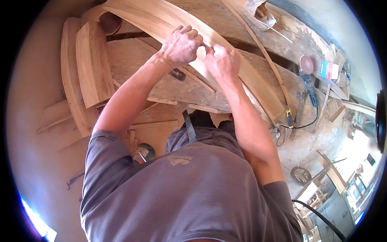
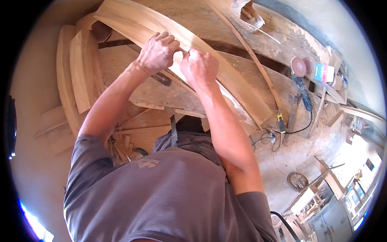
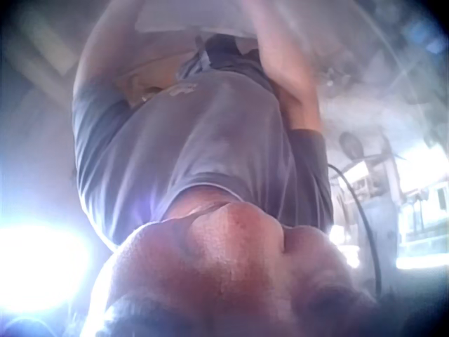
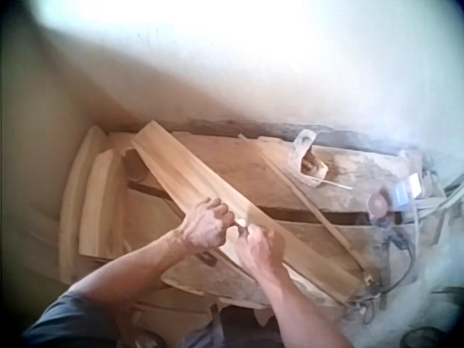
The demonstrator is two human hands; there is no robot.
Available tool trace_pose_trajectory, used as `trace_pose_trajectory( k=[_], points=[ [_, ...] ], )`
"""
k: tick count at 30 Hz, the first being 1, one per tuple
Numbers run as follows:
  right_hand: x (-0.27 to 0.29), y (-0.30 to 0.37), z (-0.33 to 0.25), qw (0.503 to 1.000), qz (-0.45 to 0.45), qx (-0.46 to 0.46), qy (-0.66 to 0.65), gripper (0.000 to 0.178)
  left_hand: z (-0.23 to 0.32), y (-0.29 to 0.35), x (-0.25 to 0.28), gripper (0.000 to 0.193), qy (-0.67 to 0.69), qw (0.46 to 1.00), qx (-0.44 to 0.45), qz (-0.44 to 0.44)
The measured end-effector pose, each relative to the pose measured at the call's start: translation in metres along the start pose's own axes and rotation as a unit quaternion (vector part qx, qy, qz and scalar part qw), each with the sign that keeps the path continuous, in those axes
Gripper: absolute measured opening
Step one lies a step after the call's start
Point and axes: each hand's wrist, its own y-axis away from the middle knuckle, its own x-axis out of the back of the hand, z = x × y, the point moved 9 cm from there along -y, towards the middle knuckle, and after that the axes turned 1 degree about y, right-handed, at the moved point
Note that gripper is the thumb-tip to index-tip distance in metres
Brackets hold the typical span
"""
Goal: The person uses an angle grinder to smooth a curved wooden piece, then inserts a thin wooden strip into a groove and hammers it into place. The person repeats the grinding and hammering process on the same piece before inspecting the finished assembly.
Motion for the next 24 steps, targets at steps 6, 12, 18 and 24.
trace_pose_trajectory(
  k=[6,12,18,24],
  points=[
    [-0.008,-0.005,0.005,0.999,-0.028,-0.023,0.01,0.029,0.001,0.001,-0.014,0.011,-0.087,0.989,0.106,-0.05],
    [-0.008,-0.012,0.015,0.999,-0.023,-0.043,-0.019,0.026,0.004,-0.013,-0.025,0.024,-0.042,0.968,0.22,-0.117],
    [0.041,0.018,-0.006,0.982,-0.118,0.062,-0.132,0.015,-0.013,0.02,-0.011,0.028,0.339,0.877,0.252,-0.228],
    [0.08,0.052,0.017,0.988,-0.065,0.059,-0.128,0.013,-0.051,0.059,0.003,0.03,0.32,0.868,0.359,-0.121]
  ],
)
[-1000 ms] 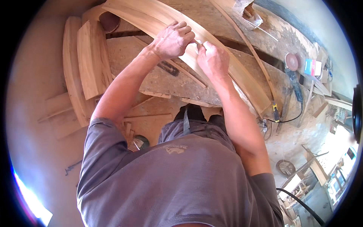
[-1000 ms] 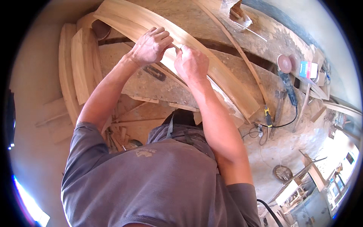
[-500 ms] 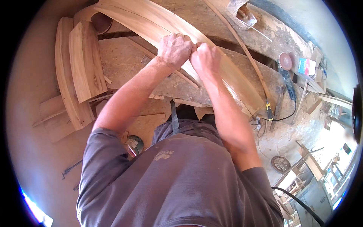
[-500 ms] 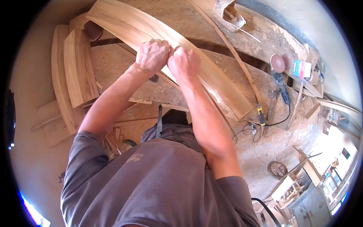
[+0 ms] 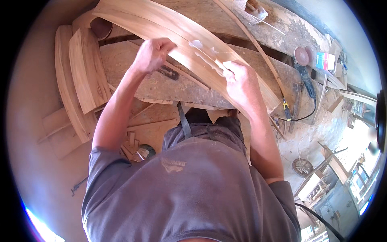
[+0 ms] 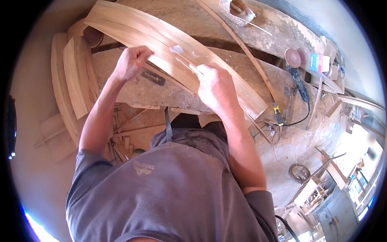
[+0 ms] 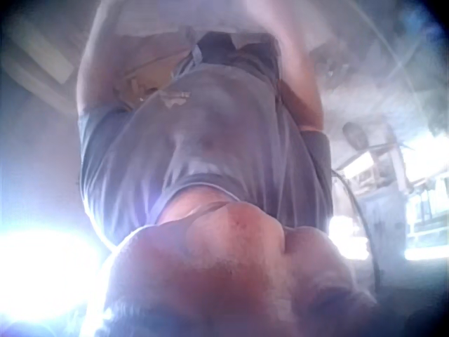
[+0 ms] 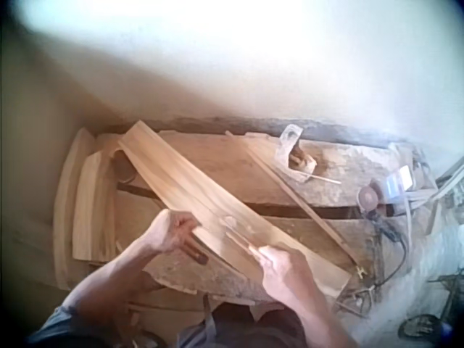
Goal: The person uses an angle grinder to smooth a curved wooden piece, then inserts a thin wooden strip into a groove and hammers it into place. The person repeats the grinding and hammering process on the same piece before inspecting the finished assembly.
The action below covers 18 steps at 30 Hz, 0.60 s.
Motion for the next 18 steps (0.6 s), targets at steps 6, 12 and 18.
trace_pose_trajectory(
  k=[6,12,18],
  points=[
    [0.001,0.011,0.019,0.989,0.104,-0.021,0.101,0.01,0.007,-0.016,0.01,0.042,-0.286,0.914,-0.148,0.247],
    [-0.018,0.026,0.009,0.978,0.168,0.052,0.114,0.004,0.13,0.043,-0.092,0.031,-0.176,0.888,-0.425,0.027],
    [-0.011,0.058,0.012,0.98,0.181,0.065,0.058,0.006,0.11,0.035,-0.097,0.021,-0.092,0.922,-0.376,-0.019]
  ],
)
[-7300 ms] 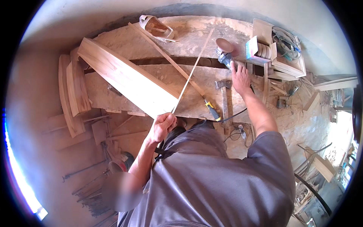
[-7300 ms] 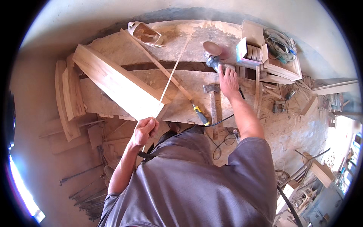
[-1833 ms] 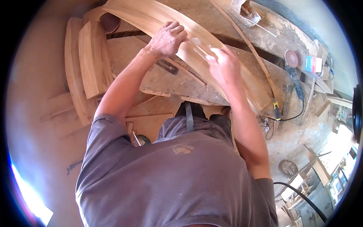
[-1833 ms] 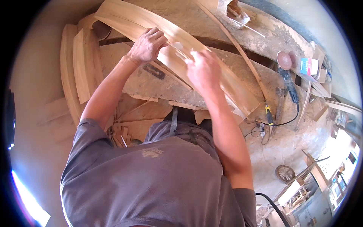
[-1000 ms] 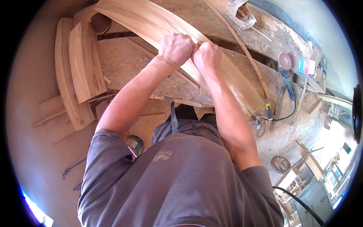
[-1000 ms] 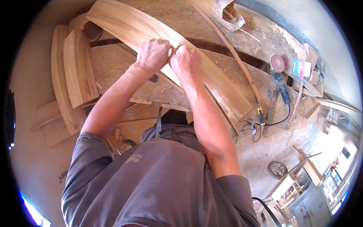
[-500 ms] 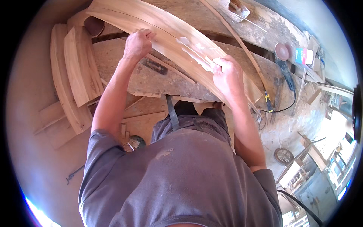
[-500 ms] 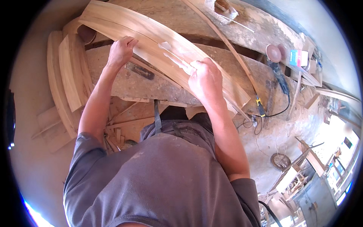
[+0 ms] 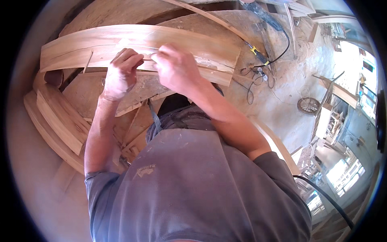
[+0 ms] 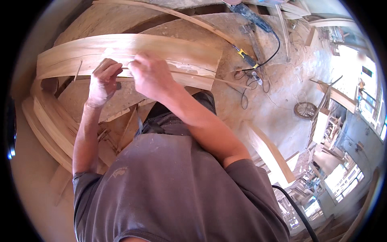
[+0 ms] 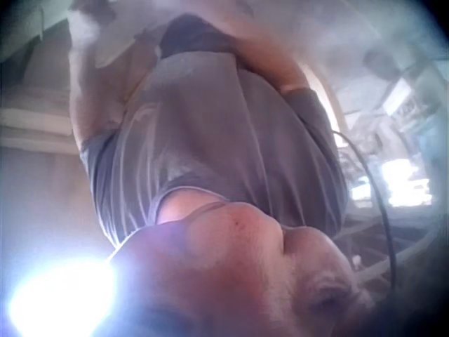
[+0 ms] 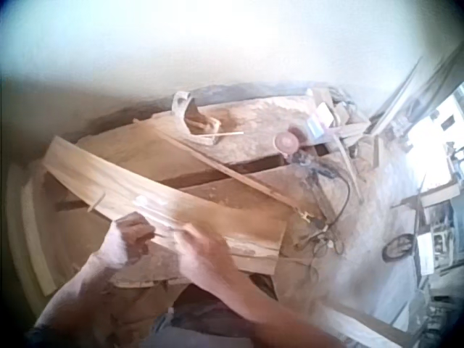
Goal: The person uses an angle grinder to smooth a curved wooden piece, then inserts a thin wooden strip into a groove and hammers it into place. The person repeats the grinding and hammering process on the same piece before inspecting the finished assembly.
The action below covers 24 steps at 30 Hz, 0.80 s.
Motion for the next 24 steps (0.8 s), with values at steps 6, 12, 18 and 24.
trace_pose_trajectory(
  k=[6,12,18,24],
  points=[
    [0.098,0.051,0.061,0.996,0.005,-0.06,0.063,0.02,-0.058,0.05,0.019,0.011,0.065,0.979,0.191,-0.019],
    [0.083,0.022,0.099,0.999,-0.028,-0.04,0.02,0.017,-0.089,0.082,0.023,0.014,-0.013,0.967,0.25,0.041],
    [0.018,-0.066,0.113,0.998,-0.058,0.011,-0.014,0.017,-0.127,0.081,0.061,0.022,-0.145,0.924,0.33,0.125],
    [-0.049,-0.135,0.105,0.991,-0.099,0.092,-0.005,0.014,-0.144,0.115,0.077,0.026,-0.201,0.877,0.376,0.219]
  ],
)
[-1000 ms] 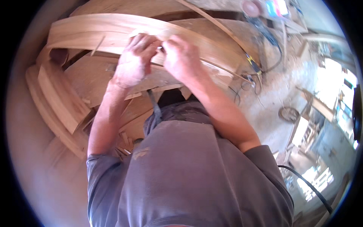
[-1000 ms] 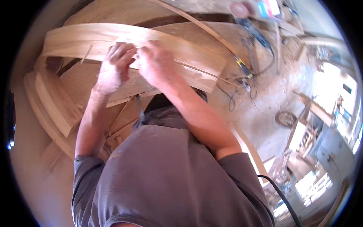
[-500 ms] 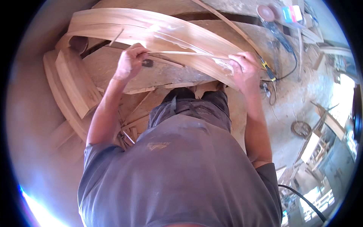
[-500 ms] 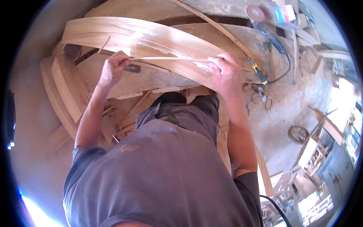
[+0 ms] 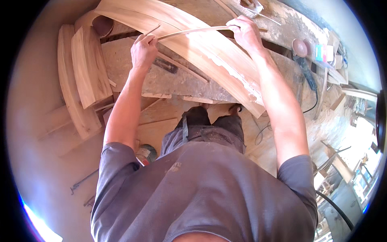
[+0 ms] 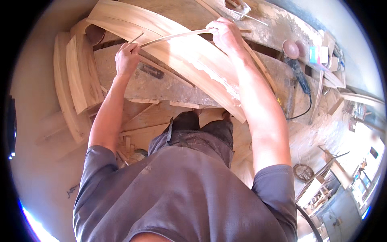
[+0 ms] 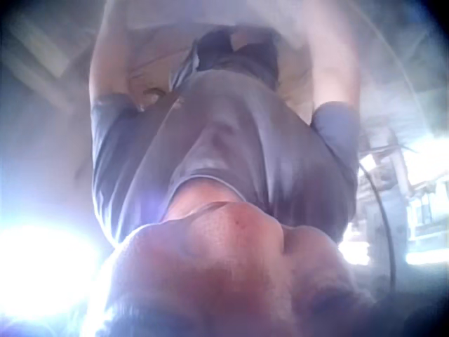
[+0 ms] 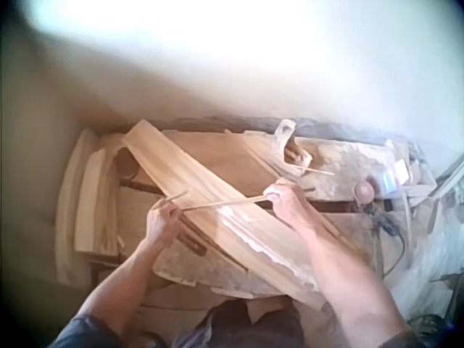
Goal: The person uses an angle grinder to smooth a curved wooden piece, then inserts a thin wooden strip into a groove and hammers it into place. The person repeats the grinding and hammering process on the same piece before inspecting the finished assembly.
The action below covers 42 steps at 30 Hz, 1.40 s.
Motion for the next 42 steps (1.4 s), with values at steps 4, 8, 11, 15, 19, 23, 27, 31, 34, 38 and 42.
trace_pose_trajectory(
  k=[4,8,11,15,19,23,27,31,34,38,42],
  points=[
    [-0.032,-0.026,0.001,0.999,-0.037,0.034,-0.012,0.014,-0.01,0.006,-0.01,0.03,-0.068,0.997,-0.019,-0.018],
    [-0.054,-0.037,0.004,0.995,-0.08,0.024,-0.055,0.015,0.0,0.002,-0.023,0.036,-0.052,0.991,0.053,-0.116],
    [-0.055,-0.04,0.005,0.993,-0.087,0.046,-0.06,0.015,0.0,0.009,-0.026,0.04,-0.058,0.983,0.104,-0.141],
    [-0.055,-0.044,0.004,0.991,-0.111,0.045,-0.052,0.015,0.0,0.025,-0.027,0.036,-0.044,0.977,0.16,-0.135],
    [-0.047,-0.038,0.007,0.988,-0.12,0.084,-0.05,0.013,0.015,0.043,-0.028,0.034,-0.02,0.969,0.197,-0.15],
    [-0.032,-0.02,0.008,0.985,-0.123,0.11,-0.053,0.012,0.033,0.072,-0.034,0.034,-0.027,0.969,0.208,-0.131],
    [-0.012,0.002,0.009,0.98,-0.117,0.146,-0.06,0.011,0.056,0.1,-0.04,0.032,-0.02,0.968,0.22,-0.122],
    [0.005,0.025,0.018,0.976,-0.119,0.164,-0.08,0.009,0.079,0.132,-0.047,0.029,-0.001,0.97,0.223,-0.096],
    [0.023,0.046,0.021,0.974,-0.116,0.176,-0.076,0.008,0.102,0.155,-0.053,0.026,-0.012,0.97,0.222,-0.098],
    [0.048,0.077,0.026,0.969,-0.11,0.204,-0.086,0.008,0.129,0.187,-0.06,0.024,0.0,0.968,0.23,-0.098],
    [0.069,0.108,0.035,0.968,-0.099,0.215,-0.083,0.01,0.156,0.213,-0.067,0.024,0.005,0.968,0.23,-0.095]
  ],
)
